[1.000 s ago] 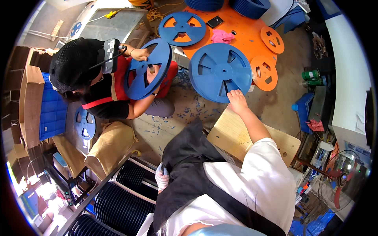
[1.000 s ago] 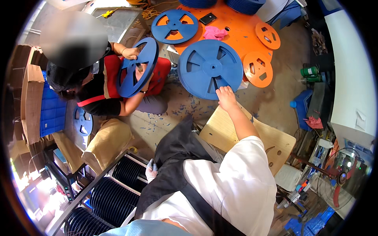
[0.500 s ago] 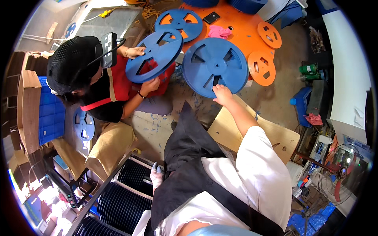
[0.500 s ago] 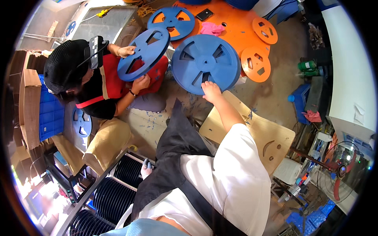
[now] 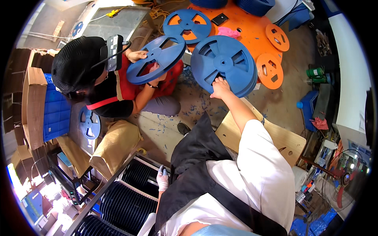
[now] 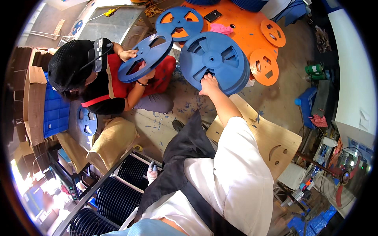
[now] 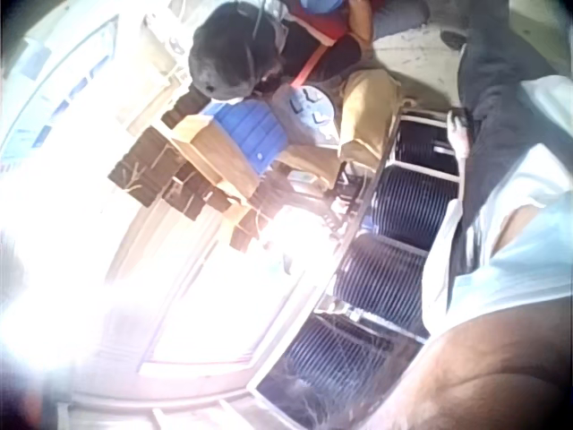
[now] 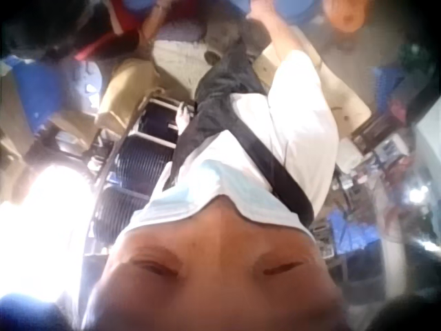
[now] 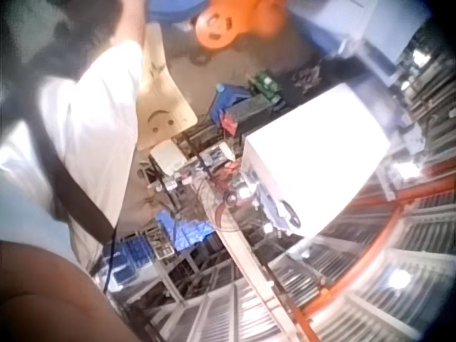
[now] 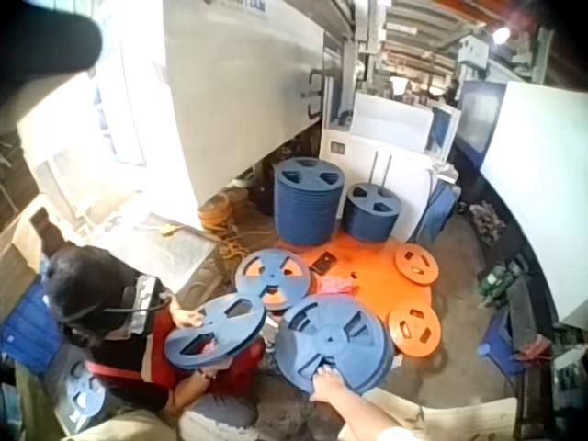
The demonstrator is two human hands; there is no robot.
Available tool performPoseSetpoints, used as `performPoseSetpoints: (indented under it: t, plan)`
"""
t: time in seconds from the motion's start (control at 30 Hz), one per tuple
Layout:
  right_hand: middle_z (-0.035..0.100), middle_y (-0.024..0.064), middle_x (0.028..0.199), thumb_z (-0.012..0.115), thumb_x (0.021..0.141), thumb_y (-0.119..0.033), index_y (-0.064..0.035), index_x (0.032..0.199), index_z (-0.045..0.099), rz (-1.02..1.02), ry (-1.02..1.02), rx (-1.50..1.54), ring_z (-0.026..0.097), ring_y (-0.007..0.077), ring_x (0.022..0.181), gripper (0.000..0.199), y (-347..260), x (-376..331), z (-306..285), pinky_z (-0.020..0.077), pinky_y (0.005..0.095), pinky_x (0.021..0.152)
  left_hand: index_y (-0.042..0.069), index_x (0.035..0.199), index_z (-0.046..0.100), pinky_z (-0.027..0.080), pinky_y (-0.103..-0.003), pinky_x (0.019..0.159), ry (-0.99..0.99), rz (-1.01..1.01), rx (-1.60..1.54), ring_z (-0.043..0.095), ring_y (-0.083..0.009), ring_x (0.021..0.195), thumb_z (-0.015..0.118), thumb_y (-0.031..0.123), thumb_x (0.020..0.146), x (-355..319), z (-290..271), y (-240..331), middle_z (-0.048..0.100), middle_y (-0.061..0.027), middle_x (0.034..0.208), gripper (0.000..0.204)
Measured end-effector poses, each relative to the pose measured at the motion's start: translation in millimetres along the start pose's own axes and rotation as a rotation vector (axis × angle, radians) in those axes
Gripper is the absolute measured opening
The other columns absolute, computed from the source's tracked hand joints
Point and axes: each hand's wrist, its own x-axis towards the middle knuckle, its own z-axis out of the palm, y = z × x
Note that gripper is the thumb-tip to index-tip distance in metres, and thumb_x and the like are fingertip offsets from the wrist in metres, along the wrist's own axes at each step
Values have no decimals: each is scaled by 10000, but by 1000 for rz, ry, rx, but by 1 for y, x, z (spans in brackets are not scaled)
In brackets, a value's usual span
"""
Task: The person picks up blue plastic spools from a table and stacks them onto a metal rack. They handle the spools in batches, separating them and placing them into the rack's slots. The task involves repetitive lifting and stacking motions.
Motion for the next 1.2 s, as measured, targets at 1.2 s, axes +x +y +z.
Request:
performPoseSetpoints:
  t: [1.2]
  plan:
    - [673, 66, 1020, 787, 680, -375, -89, 1014, 658, 65, -7, -24, 561, 225, 1059, 458, 29, -9, -1, 366, 375, 932, 3, 1274, 524, 442, -247, 868, -13, -28, -34, 575, -136, 959, 504, 68, 938, -7, 10, -52, 635, -68, 1083, 343]
